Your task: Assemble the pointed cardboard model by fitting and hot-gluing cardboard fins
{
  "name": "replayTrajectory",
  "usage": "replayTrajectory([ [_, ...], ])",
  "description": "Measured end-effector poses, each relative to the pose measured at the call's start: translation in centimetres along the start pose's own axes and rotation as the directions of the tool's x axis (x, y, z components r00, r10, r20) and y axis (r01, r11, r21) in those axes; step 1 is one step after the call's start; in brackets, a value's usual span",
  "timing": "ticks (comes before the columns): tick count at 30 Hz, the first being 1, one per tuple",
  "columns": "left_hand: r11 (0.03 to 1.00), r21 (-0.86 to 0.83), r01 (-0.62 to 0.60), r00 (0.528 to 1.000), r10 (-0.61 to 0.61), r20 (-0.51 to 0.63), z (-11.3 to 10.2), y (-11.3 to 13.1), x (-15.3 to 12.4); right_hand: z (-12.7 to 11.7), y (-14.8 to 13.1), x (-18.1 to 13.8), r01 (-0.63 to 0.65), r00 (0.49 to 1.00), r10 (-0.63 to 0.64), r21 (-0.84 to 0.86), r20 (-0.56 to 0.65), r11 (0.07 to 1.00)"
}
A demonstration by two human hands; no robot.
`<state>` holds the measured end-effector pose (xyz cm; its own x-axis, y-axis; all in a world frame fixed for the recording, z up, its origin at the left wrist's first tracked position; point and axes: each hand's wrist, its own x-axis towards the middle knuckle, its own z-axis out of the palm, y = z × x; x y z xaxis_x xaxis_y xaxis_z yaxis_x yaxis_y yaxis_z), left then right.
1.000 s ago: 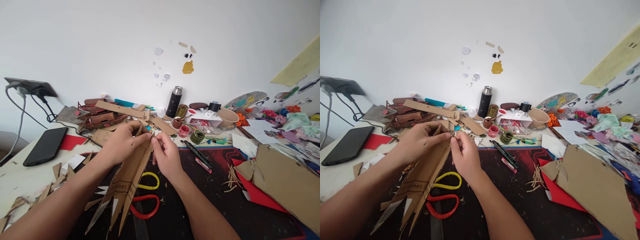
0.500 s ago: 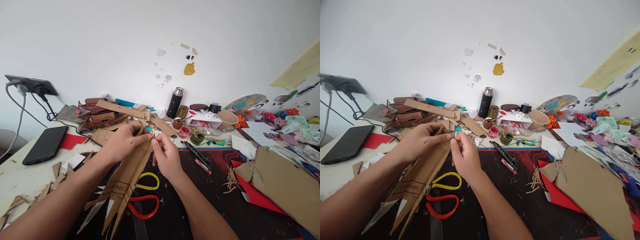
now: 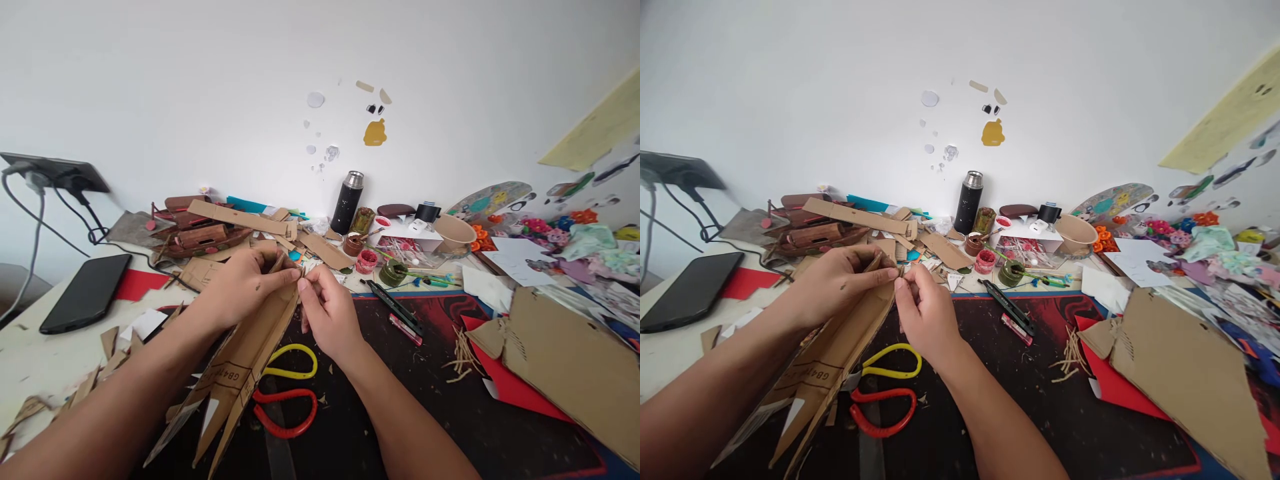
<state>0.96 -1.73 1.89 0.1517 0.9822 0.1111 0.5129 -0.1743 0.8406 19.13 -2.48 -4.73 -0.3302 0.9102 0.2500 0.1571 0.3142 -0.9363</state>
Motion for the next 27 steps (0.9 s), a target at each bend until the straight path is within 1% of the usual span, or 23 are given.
replayTrajectory([
  [4,1.000,0.028,-0.011,1.000,0.012,-0.020,0.18,-0.23,-0.11,0.02,0.12,0.03,0.007,1.000,-0.007,-0.016,0.003,1.000],
  [13,0.994,0.099,-0.038,0.996,0.045,-0.071,0.69,-0.22,-0.67,0.23,0.52,0.10,0.013,1.000,-0.013,0.038,-0.008,0.999],
  [19,0.994,0.100,-0.053,0.995,0.060,-0.073,0.79,-0.02,-0.92,0.30,0.64,-0.01,0.008,1.000,-0.008,0.063,-0.004,0.998],
  [27,0.996,0.074,-0.041,0.997,0.046,-0.067,0.90,-0.50,-0.76,0.44,0.86,0.13,-0.001,1.000,0.001,0.102,0.000,0.995],
])
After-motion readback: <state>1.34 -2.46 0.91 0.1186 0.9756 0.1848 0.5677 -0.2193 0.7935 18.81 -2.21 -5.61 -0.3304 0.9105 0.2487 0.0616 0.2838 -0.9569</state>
